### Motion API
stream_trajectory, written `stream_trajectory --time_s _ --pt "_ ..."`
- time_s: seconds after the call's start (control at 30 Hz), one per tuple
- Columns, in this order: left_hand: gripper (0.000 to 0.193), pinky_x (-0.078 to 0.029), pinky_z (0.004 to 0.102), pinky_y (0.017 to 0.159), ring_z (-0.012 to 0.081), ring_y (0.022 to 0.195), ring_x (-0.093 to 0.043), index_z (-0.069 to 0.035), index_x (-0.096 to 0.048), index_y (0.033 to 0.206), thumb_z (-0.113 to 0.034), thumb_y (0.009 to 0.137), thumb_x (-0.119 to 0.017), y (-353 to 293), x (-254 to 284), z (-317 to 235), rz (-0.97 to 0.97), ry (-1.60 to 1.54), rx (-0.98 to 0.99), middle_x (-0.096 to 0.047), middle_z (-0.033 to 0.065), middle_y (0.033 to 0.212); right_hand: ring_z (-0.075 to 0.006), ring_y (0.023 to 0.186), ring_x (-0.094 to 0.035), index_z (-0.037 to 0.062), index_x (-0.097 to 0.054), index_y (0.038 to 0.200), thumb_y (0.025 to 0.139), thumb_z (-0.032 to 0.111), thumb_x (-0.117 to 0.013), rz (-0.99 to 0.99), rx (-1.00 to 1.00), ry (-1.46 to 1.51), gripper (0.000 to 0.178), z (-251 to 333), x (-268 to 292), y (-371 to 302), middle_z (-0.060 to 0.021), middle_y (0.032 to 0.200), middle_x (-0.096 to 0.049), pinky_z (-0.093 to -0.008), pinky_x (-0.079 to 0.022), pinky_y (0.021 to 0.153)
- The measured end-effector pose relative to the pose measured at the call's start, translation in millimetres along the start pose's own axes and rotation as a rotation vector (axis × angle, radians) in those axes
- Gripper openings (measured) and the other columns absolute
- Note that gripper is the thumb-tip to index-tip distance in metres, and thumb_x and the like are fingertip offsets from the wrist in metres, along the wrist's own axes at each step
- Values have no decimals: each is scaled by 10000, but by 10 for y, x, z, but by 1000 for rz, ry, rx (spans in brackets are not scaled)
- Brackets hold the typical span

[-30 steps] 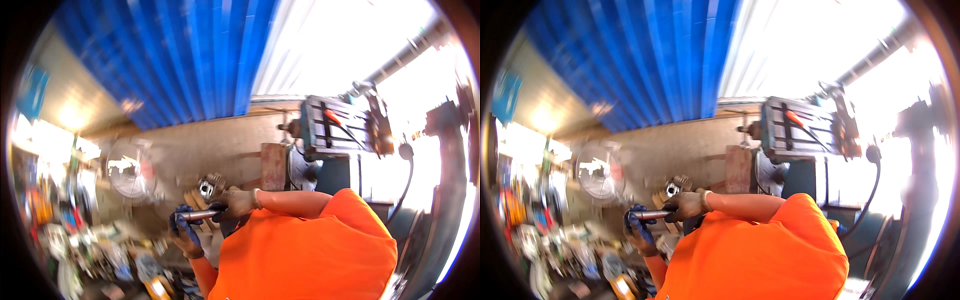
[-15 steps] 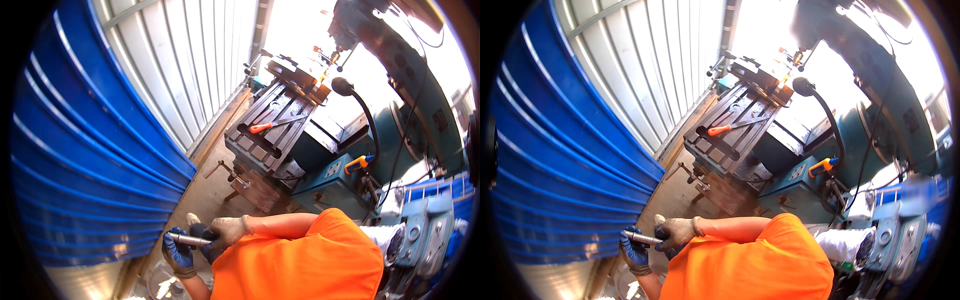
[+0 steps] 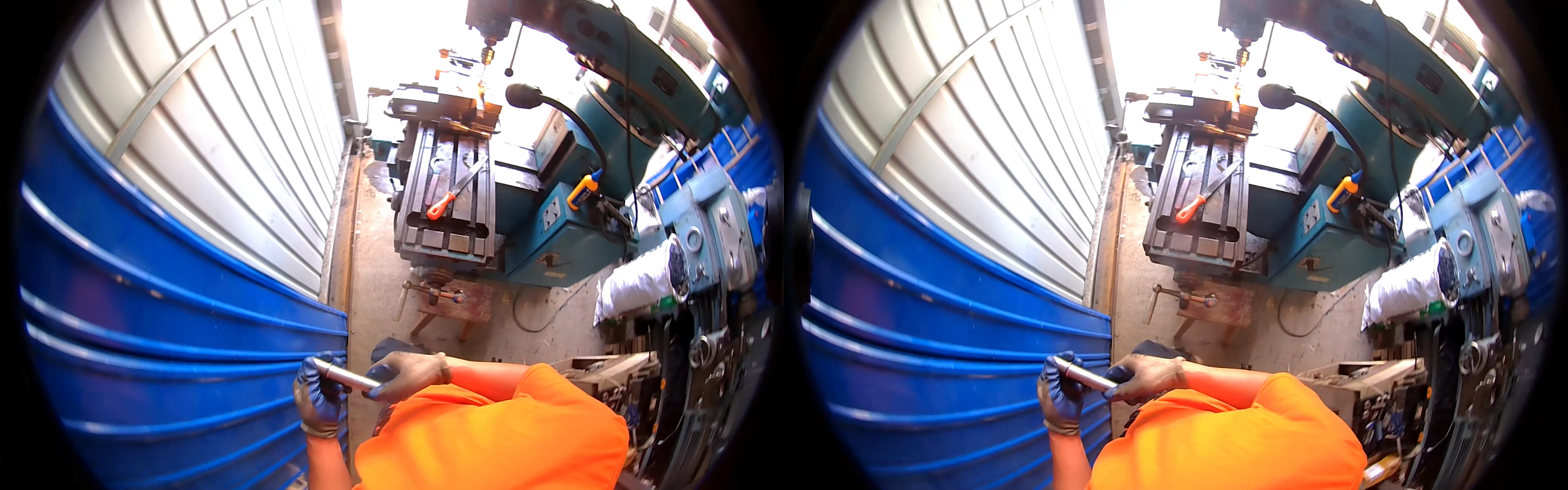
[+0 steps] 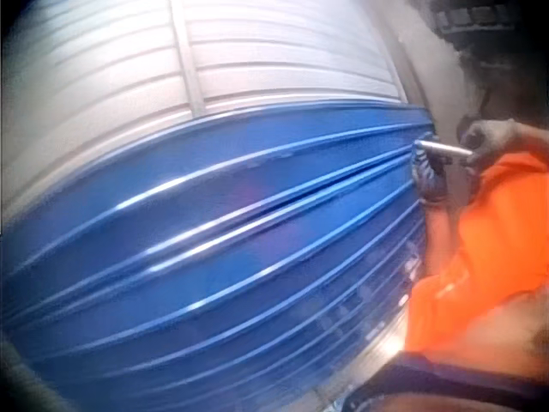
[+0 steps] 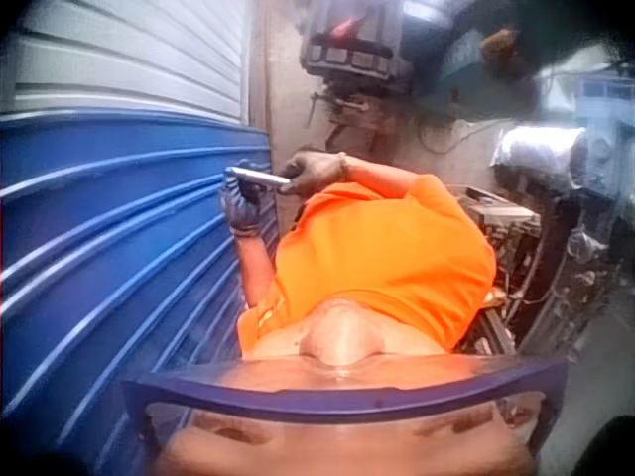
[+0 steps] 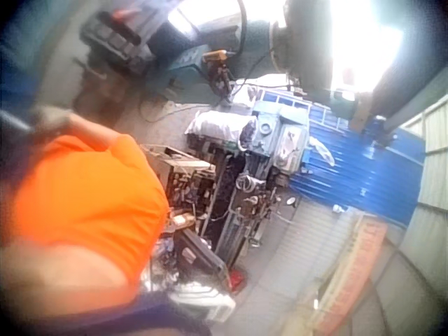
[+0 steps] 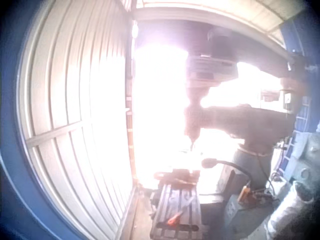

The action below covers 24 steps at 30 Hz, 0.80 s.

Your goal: The person operates a drill press to machine a metal workpiece. They repeatedly lower the drill to cut the metal, then raise it to clear chips and reposition the workpiece using a wrench and caliper. The person also briefly walks to a nearby table to retrieve a cylindrical metal part before returning to the drill press.

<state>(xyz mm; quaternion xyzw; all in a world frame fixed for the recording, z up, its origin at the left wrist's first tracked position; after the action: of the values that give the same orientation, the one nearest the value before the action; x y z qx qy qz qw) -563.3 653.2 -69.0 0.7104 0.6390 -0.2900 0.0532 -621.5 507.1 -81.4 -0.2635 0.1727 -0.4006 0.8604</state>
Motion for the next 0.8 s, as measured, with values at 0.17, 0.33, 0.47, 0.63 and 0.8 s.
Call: stream_trajectory --time_s 0.17,0.33,0.47,0.63,0.8 --pt "404 -528 287 567 138 632 -608 29 -619 1103 -351 1050 -492 958 -618 23 359 60 115 -672 110 881 -79 837 -549 52 -656 1221 907 323 -711 -128 150 394 419 115 518 65 1 900 -615 -253 -451 739" --pt "457 -554 331 691 216 777 -675 63 -547 1293 -293 1011 -590 1721 -1544 60 707 114 305 -682 167 1066 -61 669 -458 40 -632 1083 944 373 -693 -455 539 518 366 383 1365 -89 37 768 -543 -250 -395 597" --pt "574 -563 337 768 237 882 -690 42 -468 1394 -327 987 -633 1951 -2142 68 900 135 404 -667 159 1142 -92 797 -537 -36 -639 1166 939 289 -705 -531 553 626 402 396 1775 -177 -11 884 -601 -272 -451 740" --pt "556 -521 335 913 207 1047 -657 31 -488 1383 -318 982 -649 1940 -2591 466 1160 427 503 -669 122 1158 -85 781 -529 -2 -630 1124 962 327 -679 -920 804 598 370 341 2055 -432 7 860 -597 -264 -441 699" --pt "408 -498 304 900 133 1006 -615 -1 -542 1317 -255 1006 -617 1774 -3115 528 1318 397 730 -677 66 1104 -108 777 -622 34 -684 1017 927 343 -724 -1441 686 223 324 406 2256 -831 -19 852 -680 -318 -487 675"
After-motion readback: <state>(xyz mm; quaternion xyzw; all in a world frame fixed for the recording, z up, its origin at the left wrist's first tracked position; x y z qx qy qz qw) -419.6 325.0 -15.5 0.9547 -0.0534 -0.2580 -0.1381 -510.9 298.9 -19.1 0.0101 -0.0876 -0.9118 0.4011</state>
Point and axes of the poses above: each hand's wrist, its own y-axis towards the middle knuckle, its own x-axis out of the back of the hand, z = x × y, the point moved 10 cm from there along y, towards the middle knuckle
